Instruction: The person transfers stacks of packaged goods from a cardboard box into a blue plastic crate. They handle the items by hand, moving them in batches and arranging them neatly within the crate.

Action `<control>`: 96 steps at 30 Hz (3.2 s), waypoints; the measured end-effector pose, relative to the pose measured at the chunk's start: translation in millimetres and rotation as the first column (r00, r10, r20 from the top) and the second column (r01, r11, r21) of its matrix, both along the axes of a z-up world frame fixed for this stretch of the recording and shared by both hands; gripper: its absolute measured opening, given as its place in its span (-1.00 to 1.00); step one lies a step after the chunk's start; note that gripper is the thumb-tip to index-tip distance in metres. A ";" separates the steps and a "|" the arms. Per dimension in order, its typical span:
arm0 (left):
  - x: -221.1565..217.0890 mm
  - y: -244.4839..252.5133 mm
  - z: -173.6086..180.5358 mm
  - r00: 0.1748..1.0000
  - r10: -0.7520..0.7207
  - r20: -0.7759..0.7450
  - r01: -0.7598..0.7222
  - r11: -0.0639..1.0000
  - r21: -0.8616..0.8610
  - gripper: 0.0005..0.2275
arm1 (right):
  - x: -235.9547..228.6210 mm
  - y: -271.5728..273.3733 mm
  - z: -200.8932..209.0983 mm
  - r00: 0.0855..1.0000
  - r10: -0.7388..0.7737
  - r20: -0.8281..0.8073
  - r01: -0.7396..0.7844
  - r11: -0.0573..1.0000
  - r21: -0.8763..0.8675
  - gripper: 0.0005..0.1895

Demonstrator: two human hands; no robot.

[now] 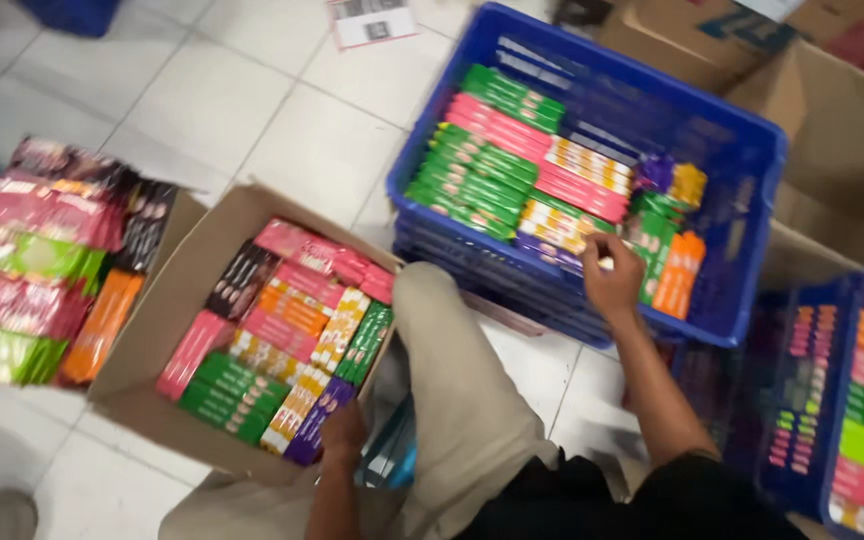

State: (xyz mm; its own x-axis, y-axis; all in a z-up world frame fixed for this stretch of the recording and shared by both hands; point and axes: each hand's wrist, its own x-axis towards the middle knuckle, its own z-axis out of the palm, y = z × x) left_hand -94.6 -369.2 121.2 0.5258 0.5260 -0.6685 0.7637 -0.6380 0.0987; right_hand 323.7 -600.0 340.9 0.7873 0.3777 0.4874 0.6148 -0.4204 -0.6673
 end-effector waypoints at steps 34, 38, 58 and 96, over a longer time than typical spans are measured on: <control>-0.1 -0.3 4.2 0.969 0.186 -0.162 -0.198 0.979 -0.058 -0.70 | 128.8 27.9 15.6 0.716 -0.063 -0.695 -0.640 0.340 -0.689 0.02; -2.7 0.2 5.0 0.975 0.180 -0.126 -0.192 0.978 -0.083 -0.65 | 149.1 5.0 3.3 0.791 0.019 -0.611 -0.531 0.518 -0.671 0.09; 11.4 -4.0 6.1 0.878 0.479 -0.011 -0.445 0.807 -0.388 -0.47 | -35.4 145.3 68.0 0.162 0.608 -0.777 -0.250 0.787 0.564 -0.30; -41.2 128.2 -103.2 0.545 0.838 -0.041 -0.837 0.540 -0.091 -0.34 | -372.2 431.7 -293.4 0.570 0.265 -0.778 -0.819 0.105 -0.564 -0.06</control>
State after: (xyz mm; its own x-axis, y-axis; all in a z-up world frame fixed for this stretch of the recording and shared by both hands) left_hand -135.8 -240.9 18.1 -0.1178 0.6681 -0.7347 0.9446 0.3037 0.1248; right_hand -48.6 -168.4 47.4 0.1061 0.7153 -0.6908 0.7396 -0.5211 -0.4260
